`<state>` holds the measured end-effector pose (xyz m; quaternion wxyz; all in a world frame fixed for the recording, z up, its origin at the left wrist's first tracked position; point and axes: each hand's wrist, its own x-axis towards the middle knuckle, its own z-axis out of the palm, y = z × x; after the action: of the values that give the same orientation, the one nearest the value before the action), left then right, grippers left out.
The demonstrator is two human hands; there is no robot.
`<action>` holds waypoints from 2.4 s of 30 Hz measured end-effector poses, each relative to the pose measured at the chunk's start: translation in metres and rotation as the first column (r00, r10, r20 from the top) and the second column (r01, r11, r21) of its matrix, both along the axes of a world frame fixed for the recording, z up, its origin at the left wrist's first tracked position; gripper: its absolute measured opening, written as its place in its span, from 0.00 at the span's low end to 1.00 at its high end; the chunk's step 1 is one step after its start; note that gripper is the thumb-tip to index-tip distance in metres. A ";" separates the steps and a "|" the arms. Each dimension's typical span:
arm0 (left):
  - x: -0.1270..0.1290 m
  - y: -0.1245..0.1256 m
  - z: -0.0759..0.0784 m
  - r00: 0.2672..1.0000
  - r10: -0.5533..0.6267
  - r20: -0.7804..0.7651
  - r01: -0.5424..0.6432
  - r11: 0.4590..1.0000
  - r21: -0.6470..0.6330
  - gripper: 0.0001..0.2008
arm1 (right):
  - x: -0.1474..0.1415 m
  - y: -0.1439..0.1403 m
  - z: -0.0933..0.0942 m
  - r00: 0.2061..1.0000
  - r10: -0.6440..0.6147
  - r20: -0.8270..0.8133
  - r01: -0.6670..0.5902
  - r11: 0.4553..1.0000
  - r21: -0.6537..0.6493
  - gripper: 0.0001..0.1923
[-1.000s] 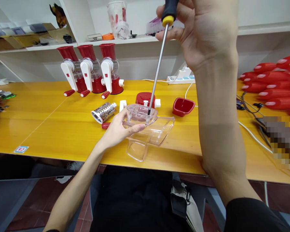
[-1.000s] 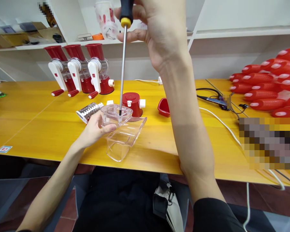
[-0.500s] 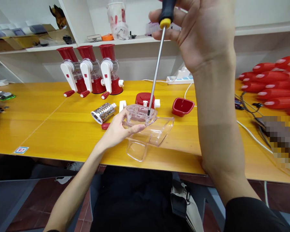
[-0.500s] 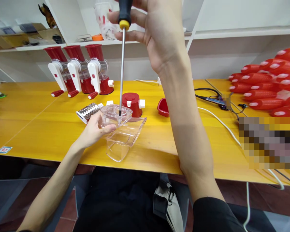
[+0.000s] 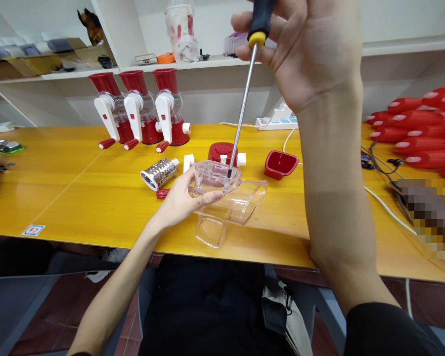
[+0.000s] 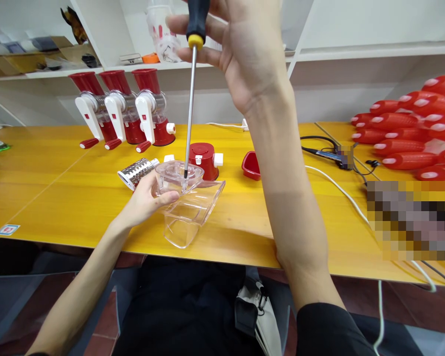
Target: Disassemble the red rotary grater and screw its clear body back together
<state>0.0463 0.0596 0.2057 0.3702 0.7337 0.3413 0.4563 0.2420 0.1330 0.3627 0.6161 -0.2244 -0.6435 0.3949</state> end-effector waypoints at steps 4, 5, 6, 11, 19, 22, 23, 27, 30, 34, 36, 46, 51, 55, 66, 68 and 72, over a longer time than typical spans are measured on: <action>0.000 -0.001 0.000 1.000 0.004 0.002 -0.004 1.000 -0.009 0.28 | 0.000 0.000 0.003 0.996 -0.083 -0.015 0.083 0.997 -0.010 0.28; 0.000 0.000 0.000 1.000 0.002 0.003 -0.002 1.000 -0.007 0.29 | 0.001 0.000 0.003 0.996 -0.087 -0.011 0.087 0.996 -0.011 0.28; 0.000 0.000 0.000 1.000 0.000 0.003 0.000 1.000 -0.007 0.29 | 0.001 -0.001 0.004 0.997 -0.081 -0.004 0.080 0.997 -0.009 0.27; 0.000 0.000 0.000 1.000 0.000 0.007 0.000 1.000 -0.016 0.27 | 0.001 -0.003 0.002 0.999 -0.034 0.036 0.034 0.999 0.002 0.21; 0.000 0.000 0.000 1.000 0.000 0.007 0.000 1.000 -0.022 0.28 | 0.004 0.003 0.002 0.995 -0.089 0.041 0.089 0.996 0.019 0.33; 0.000 0.000 0.000 1.000 0.001 0.008 -0.001 1.000 -0.017 0.29 | 0.004 0.002 0.003 0.995 -0.089 0.034 0.089 0.996 -0.013 0.25; 0.000 0.000 0.000 1.000 0.001 0.008 -0.001 1.000 -0.017 0.28 | 0.003 0.001 0.003 0.997 -0.075 0.034 0.076 0.997 -0.019 0.24; 0.000 0.000 0.000 1.000 -0.001 0.008 0.001 1.000 -0.024 0.28 | 0.000 -0.003 0.002 0.999 -0.035 0.040 0.036 0.999 -0.023 0.20; 0.000 0.000 -0.001 1.000 -0.004 0.013 0.004 1.000 -0.019 0.27 | 0.000 -0.002 0.001 0.998 -0.047 0.049 0.048 0.999 -0.020 0.23; 0.000 -0.001 0.000 1.000 0.000 -0.005 0.000 1.000 -0.003 0.27 | 0.003 0.003 0.001 0.995 -0.100 0.017 0.101 0.994 -0.031 0.32; 0.000 -0.001 0.001 1.000 0.002 -0.014 -0.002 1.000 -0.005 0.28 | 0.004 0.004 0.002 0.994 -0.105 0.012 0.106 0.994 -0.038 0.28; -0.001 0.001 -0.001 1.000 -0.015 0.014 0.015 1.000 -0.002 0.27 | 0.003 -0.003 0.001 0.997 -0.042 0.065 0.042 0.999 0.006 0.24; -0.001 0.000 -0.001 1.000 -0.017 0.013 0.017 1.000 0.004 0.26 | 0.003 -0.003 0.002 0.996 -0.065 0.058 0.066 0.998 -0.002 0.27; -0.001 0.000 0.000 1.000 -0.005 0.003 0.005 1.000 -0.001 0.27 | 0.005 -0.002 0.003 0.996 -0.081 0.049 0.081 0.997 0.001 0.26; 0.001 -0.001 0.001 1.000 0.007 -0.016 -0.007 1.000 0.004 0.27 | 0.006 -0.009 0.005 0.988 -0.080 0.130 0.085 0.996 -0.035 0.29; 0.002 -0.002 0.002 1.000 0.015 -0.012 -0.014 1.000 0.021 0.30 | 0.005 -0.010 0.006 0.988 -0.093 0.125 0.098 0.995 -0.035 0.29; 0.002 -0.002 0.003 0.995 0.092 -0.038 -0.086 0.988 0.127 0.39 | 0.003 -0.013 0.009 0.991 -0.113 0.077 0.116 0.992 -0.045 0.26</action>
<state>0.0482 0.0573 0.2091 0.2953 0.7492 0.3523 0.4768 0.2452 0.1198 0.3716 0.6076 -0.2909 -0.6420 0.3661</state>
